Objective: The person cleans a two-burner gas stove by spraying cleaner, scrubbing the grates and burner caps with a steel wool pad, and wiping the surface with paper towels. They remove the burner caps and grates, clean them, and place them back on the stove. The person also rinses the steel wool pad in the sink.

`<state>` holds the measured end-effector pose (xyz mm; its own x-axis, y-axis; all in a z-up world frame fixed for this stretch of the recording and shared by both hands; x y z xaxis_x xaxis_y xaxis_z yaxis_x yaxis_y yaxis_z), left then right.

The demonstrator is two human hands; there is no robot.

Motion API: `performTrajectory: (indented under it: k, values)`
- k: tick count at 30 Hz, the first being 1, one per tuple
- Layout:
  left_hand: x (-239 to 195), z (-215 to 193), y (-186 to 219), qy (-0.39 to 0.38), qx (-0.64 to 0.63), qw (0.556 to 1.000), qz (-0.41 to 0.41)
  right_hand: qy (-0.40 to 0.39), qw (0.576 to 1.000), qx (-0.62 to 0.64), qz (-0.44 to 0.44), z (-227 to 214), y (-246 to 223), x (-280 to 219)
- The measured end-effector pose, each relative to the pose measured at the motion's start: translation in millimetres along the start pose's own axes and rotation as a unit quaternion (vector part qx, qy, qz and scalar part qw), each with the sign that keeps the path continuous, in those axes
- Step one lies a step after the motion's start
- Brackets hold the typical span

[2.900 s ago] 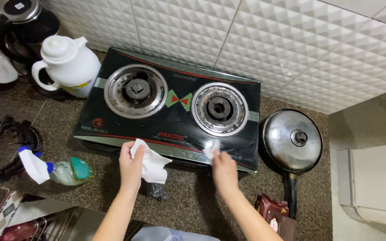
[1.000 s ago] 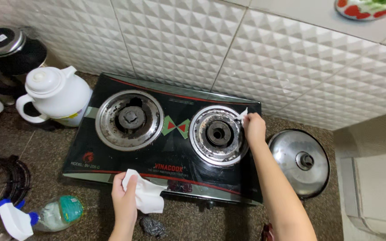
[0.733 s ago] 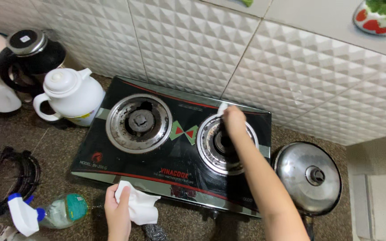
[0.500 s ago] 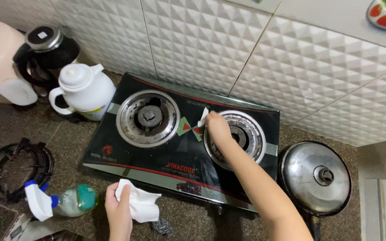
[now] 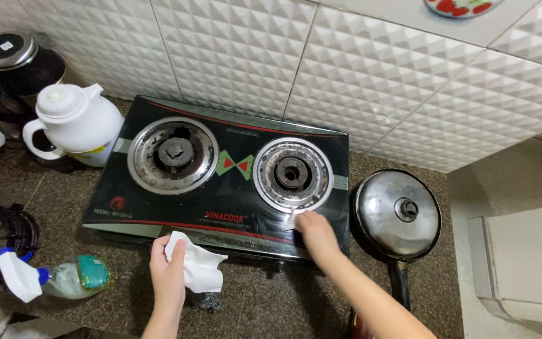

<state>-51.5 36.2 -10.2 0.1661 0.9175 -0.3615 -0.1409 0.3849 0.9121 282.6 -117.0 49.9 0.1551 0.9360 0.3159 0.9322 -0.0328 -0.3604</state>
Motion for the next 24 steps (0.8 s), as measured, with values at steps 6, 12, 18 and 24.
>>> performTrajectory:
  k: [6,12,18,24]
  values:
    - [-14.0,-7.1,3.7,0.003,0.002,1.000,0.012,0.054,0.992,-0.052,0.106,-22.3,84.7,-20.6]
    - [-24.5,-48.7,2.2,0.065,0.050,0.997,-0.013,0.135,0.978,-0.094,0.126,-12.5,173.8,21.9]
    - [-18.0,-76.4,-21.8,0.071,0.007,0.997,0.026,0.179,0.964,-0.055,0.191,10.5,226.9,86.0]
    - [-8.3,-107.2,-35.0,0.096,-0.002,0.994,0.046,0.190,0.972,-0.037,0.135,53.8,190.2,134.0]
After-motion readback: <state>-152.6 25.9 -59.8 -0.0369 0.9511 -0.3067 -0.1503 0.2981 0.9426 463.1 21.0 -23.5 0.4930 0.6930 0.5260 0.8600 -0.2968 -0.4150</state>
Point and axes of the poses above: each hand's wrist, its own x-axis towards the middle knuckle, its own z-axis out of the palm, y = z × x, the point moved 8 cm from there along x, towards the middle knuckle, and after that the axes turned 7 degrees about -z, right-handed, at the moved point
